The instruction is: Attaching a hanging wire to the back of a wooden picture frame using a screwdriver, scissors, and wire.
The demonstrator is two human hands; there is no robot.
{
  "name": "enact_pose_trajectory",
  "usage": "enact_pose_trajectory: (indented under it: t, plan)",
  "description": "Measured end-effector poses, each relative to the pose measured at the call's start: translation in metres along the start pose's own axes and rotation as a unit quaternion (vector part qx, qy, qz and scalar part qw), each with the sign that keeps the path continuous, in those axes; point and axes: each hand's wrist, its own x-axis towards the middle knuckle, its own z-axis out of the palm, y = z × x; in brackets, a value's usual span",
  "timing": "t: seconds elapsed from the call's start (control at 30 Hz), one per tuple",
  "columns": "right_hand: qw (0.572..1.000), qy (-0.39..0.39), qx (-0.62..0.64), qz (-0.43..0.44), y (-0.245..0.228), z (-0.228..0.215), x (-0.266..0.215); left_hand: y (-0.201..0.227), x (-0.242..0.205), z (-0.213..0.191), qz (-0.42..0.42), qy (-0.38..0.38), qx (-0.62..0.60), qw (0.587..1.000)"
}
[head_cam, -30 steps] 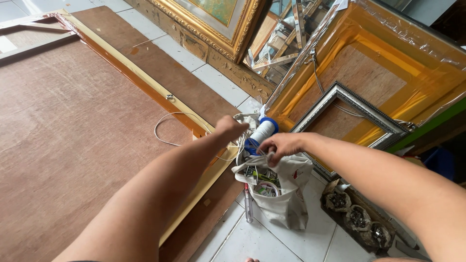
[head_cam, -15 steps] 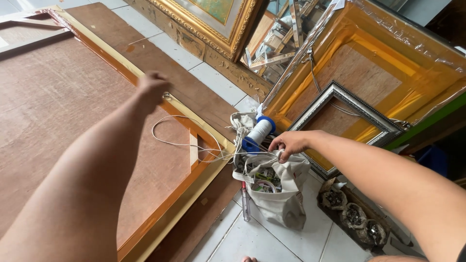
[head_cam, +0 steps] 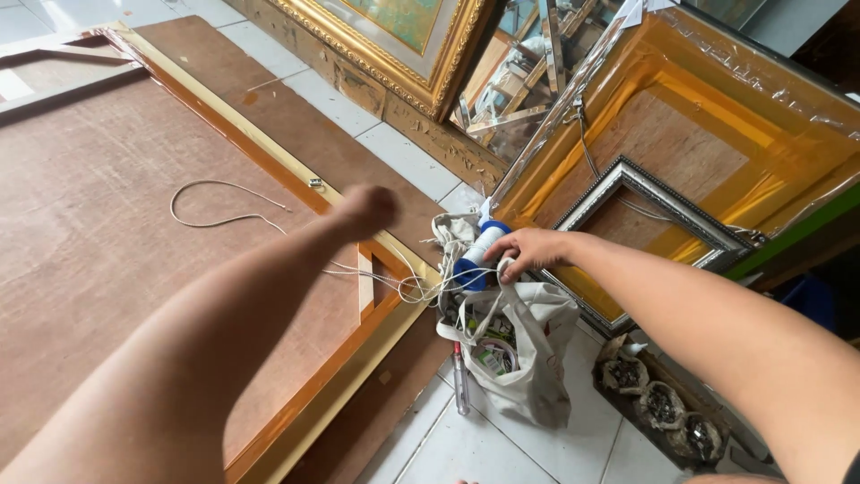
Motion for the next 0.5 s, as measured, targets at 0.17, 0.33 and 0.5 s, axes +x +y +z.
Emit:
enact_pose_trajectory:
  t: [0.17,0.33,0.5]
  plan:
    - [1.0,0.006,-0.01,0.011,-0.003,-0.004,0.003,0.128,-0.014,0.038,0.16,-0.072,-0.236,0.956]
    - [0.999,0.021,0.015,0.02,0.004,-0.006,-0.004,0.171,-0.009,0.046,0.106,-0.091,-0.14,0.98]
    - [1.0,0.027,0.011,0.003,0.005,-0.011,-0.008,0.143,0.008,0.066,0.002,-0.255,-0.496,0.83]
